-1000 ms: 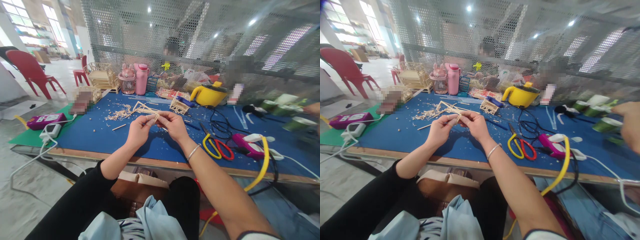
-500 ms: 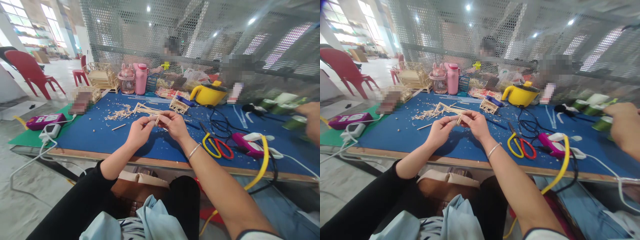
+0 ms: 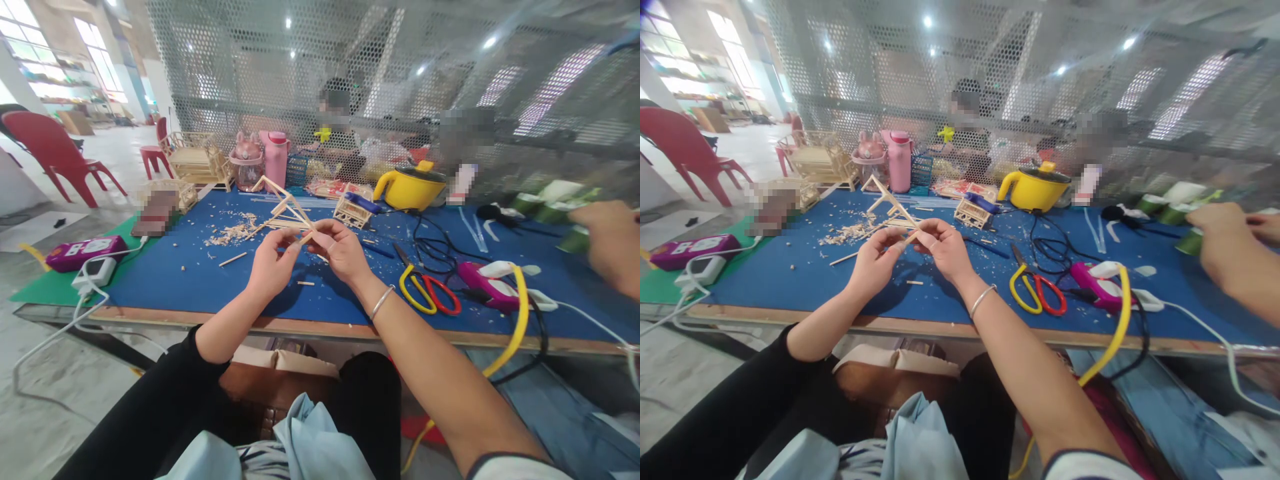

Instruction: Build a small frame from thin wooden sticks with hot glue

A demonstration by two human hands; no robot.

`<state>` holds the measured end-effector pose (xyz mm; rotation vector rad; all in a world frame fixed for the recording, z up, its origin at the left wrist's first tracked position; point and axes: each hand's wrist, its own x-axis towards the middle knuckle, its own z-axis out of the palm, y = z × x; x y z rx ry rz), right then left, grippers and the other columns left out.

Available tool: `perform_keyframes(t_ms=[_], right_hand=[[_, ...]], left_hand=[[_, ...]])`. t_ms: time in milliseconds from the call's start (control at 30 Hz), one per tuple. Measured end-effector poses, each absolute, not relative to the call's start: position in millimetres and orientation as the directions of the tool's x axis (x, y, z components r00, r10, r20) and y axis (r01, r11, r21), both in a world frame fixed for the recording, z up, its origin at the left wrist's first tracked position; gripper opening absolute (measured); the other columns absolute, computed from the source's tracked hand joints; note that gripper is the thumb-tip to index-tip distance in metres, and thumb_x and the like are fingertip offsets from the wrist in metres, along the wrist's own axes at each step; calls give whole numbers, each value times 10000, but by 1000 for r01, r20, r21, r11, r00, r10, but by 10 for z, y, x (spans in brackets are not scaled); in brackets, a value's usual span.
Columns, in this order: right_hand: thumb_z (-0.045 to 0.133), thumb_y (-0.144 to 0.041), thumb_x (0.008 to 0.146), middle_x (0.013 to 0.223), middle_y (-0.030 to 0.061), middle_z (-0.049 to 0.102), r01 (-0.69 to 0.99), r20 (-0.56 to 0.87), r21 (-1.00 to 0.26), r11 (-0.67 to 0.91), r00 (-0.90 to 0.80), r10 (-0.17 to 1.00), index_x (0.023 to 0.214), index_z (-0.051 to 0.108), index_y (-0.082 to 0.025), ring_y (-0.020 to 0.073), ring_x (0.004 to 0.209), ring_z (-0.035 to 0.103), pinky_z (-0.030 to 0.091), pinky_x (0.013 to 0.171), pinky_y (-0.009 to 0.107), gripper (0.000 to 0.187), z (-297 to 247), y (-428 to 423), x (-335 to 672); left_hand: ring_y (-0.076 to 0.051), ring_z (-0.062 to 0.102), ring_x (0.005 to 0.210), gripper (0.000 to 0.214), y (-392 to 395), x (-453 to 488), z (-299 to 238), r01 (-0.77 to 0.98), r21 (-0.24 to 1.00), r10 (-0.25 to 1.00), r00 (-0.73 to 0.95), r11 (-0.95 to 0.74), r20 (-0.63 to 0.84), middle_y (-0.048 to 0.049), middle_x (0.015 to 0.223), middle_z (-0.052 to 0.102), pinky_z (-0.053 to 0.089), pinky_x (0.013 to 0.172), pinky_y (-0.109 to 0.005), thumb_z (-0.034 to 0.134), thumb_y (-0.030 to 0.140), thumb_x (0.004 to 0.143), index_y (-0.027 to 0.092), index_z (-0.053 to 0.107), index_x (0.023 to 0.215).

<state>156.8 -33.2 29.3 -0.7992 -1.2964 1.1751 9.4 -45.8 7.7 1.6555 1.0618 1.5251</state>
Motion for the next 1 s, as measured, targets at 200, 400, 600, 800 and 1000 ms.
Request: perform_keyframes(t_ms=[200, 400, 600, 800, 1000], right_hand=[[671, -200, 722, 787, -33, 720, -420, 94, -907, 26, -144, 985, 815, 578, -209, 91, 746, 684, 537, 600, 143, 132, 318, -315, 1583], [534, -114, 832, 763, 0, 725, -446, -70, -870, -209, -308, 949, 856, 601, -177, 79, 677, 688, 542, 544, 126, 95, 276, -293, 1577], [567, -139, 832, 791, 22, 724, -329, -136, -904, -273, -382, 914, 870, 616, -156, 74, 654, 681, 545, 534, 126, 64, 210, -261, 1521], [684, -217, 730, 557, -14, 636, 244, -176, -962, -123, -209, 962, 884, 559, -163, 95, 403, 564, 360, 274, 138, 205, 188, -320, 1740], [617, -253, 743, 581, -12, 607, 641, -69, -767, 26, -123, 990, 708, 596, -162, 99, 504, 546, 427, 458, 202, 99, 424, -369, 2162]], left_hand=[[-137, 612, 825, 412, -421, 110, 151, -182, 965, 977, 61, -190, 204, -56, 994, 655, 484, 653, -241, 606, 204, 715, 182, 512, 1115], [-120, 624, 725, 355, -221, 17, 264, -142, 983, 970, 197, -115, 142, -60, 941, 690, 476, 612, -225, 604, 305, 756, 182, 618, 1089], [-206, 644, 854, 247, -3, -150, 222, 426, 705, 808, 453, -568, 377, -41, 908, 732, 477, 797, -311, 554, 209, 758, 221, 722, 938], [-220, 669, 847, 246, 38, -245, 122, 611, 562, 830, 388, -557, 402, -48, 911, 740, 480, 778, -291, 521, 235, 801, 225, 733, 925], [-183, 640, 781, 259, 3, -153, 93, 693, 340, 771, 550, -636, 321, -63, 844, 702, 468, 732, -263, 477, 189, 820, 216, 732, 853]])
